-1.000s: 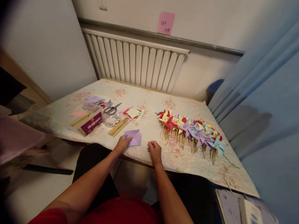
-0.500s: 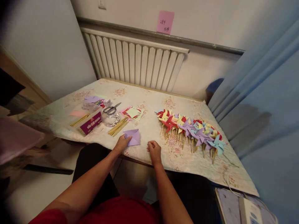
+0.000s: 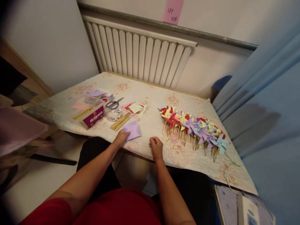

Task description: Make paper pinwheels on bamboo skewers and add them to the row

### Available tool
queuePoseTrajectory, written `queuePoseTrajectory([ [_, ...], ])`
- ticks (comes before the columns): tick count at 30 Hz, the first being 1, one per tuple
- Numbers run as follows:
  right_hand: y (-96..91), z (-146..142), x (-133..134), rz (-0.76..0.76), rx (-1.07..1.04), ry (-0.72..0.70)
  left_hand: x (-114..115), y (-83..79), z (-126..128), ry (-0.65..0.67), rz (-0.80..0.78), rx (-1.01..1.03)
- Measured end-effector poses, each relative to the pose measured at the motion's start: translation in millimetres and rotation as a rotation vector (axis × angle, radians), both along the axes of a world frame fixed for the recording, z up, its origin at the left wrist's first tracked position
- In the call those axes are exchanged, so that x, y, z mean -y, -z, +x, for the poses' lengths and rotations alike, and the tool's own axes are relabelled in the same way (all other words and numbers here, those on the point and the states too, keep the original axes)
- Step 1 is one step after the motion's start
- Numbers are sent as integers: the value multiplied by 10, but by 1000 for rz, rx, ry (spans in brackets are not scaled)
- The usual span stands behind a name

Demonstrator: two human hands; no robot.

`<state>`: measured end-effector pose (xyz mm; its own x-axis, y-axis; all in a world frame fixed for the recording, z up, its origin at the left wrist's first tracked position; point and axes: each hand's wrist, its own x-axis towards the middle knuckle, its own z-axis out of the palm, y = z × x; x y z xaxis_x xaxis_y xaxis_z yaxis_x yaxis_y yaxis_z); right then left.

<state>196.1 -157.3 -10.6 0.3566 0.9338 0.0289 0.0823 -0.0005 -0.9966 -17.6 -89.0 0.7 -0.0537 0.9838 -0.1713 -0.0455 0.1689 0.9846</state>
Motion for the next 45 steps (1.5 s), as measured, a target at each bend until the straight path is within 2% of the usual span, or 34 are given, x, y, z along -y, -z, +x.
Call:
queuePoseTrajectory([
  [5,35,10,-2,3,9,-1,-50,125,-2,4,5,259],
  [12,20,18,2,-3,14,-14,-109,181,2,5,-10,384],
  [17,-35,42,-29,-35,-54,-54,-105,141,80,71,-63,354],
  [22,-86,133,-87,-72,-210,-140,-36,143,330,231,-73,310],
  [26,-73,212,-122,-83,-328,-200,-11,164,503,373,-23,113],
  [31,2,255,-168,-119,-329,-290,-12,87,599,533,70,-117],
  [37,83,256,-231,-142,-305,-232,36,-62,653,550,73,-193],
  [45,119,261,-275,-188,-183,-224,84,-115,676,541,71,-130],
])
